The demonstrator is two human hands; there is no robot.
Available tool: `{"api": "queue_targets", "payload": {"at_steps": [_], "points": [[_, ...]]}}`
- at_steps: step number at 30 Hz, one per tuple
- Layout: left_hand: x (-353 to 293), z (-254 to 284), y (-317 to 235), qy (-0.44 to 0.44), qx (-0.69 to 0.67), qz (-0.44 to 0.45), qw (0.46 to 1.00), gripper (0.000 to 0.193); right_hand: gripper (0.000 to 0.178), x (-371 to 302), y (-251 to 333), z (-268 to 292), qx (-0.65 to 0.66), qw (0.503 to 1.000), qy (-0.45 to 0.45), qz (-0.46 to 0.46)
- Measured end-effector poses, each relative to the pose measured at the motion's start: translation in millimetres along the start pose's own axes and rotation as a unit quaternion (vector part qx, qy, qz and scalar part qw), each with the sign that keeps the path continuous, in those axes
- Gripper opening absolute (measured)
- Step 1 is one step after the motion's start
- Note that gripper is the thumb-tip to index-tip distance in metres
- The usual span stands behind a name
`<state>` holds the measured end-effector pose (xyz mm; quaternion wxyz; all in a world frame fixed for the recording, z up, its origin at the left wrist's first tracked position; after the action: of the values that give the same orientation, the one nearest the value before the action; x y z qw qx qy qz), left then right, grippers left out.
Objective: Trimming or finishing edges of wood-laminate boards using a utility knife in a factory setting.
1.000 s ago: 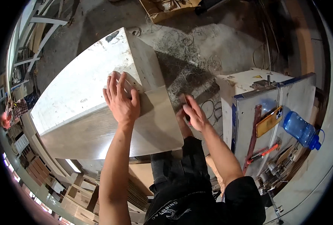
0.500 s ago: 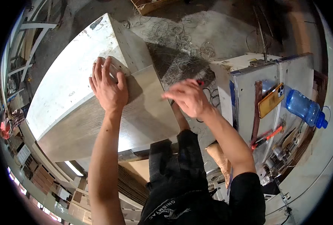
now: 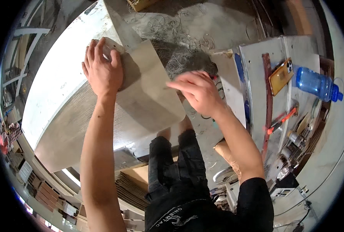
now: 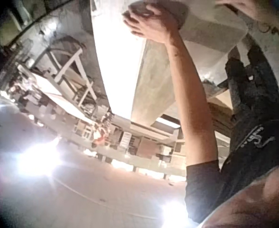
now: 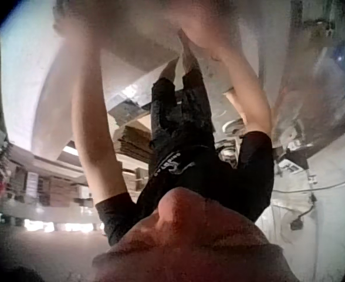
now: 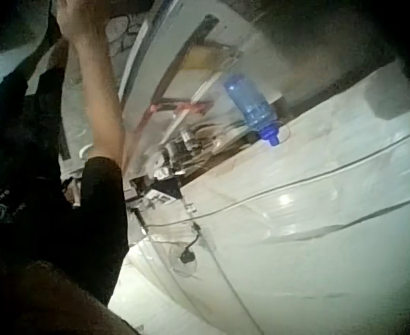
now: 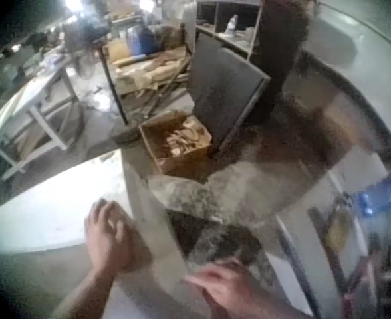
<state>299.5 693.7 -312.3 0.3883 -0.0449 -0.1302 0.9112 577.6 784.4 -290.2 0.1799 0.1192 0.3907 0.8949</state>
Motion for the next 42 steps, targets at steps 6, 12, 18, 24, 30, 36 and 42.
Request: {"api": "queue_targets", "payload": {"at_steps": [6, 12, 18, 24, 30, 36, 42], "points": [[1, 4, -3, 0.006, -0.012, 0.002, 1.0, 0.052, 0.038, -33, 0, -14, -0.031, 0.999, 0.002, 0.016], [2, 0, -4, 0.022, -0.008, 0.0, 1.0, 0.053, 0.038, -112, 18, -15, -0.005, 0.995, 0.092, -0.031], [2, -3, -5, 0.032, -0.034, -0.003, 0.999, 0.052, 0.038, -67, 13, -15, -0.023, 0.999, -0.016, -0.042], [3, 0, -5, 0.036, -0.027, 0.006, 0.999, 0.051, 0.033, -149, 49, -57, -0.011, 0.995, 0.018, -0.093], [3, 3, 0, 0.051, -0.017, 0.0, 0.999, 0.052, 0.041, -113, 53, -39, 0.025, 0.974, -0.142, -0.172], [8, 0, 0, 0.055, 0.01, -0.018, 0.998, 0.054, 0.023, -92, 58, -50, -0.023, 0.961, -0.18, -0.207], [5, 0, 4, 0.097, -0.003, -0.039, 0.995, 0.058, 0.026, -105, 115, -113, 0.103, 0.903, -0.188, -0.372]]}}
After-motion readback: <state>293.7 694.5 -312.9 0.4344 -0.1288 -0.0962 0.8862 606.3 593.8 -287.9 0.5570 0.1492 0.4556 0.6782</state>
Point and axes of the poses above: each hand's wrist, its own x-axis towards the middle knuckle, its own z-axis out of the back of the hand, y = z × x, the point moved 1 cm from there along x, towards the middle knuckle, and after that the axes turned 7 degrees about y, right-handed, at the moved point
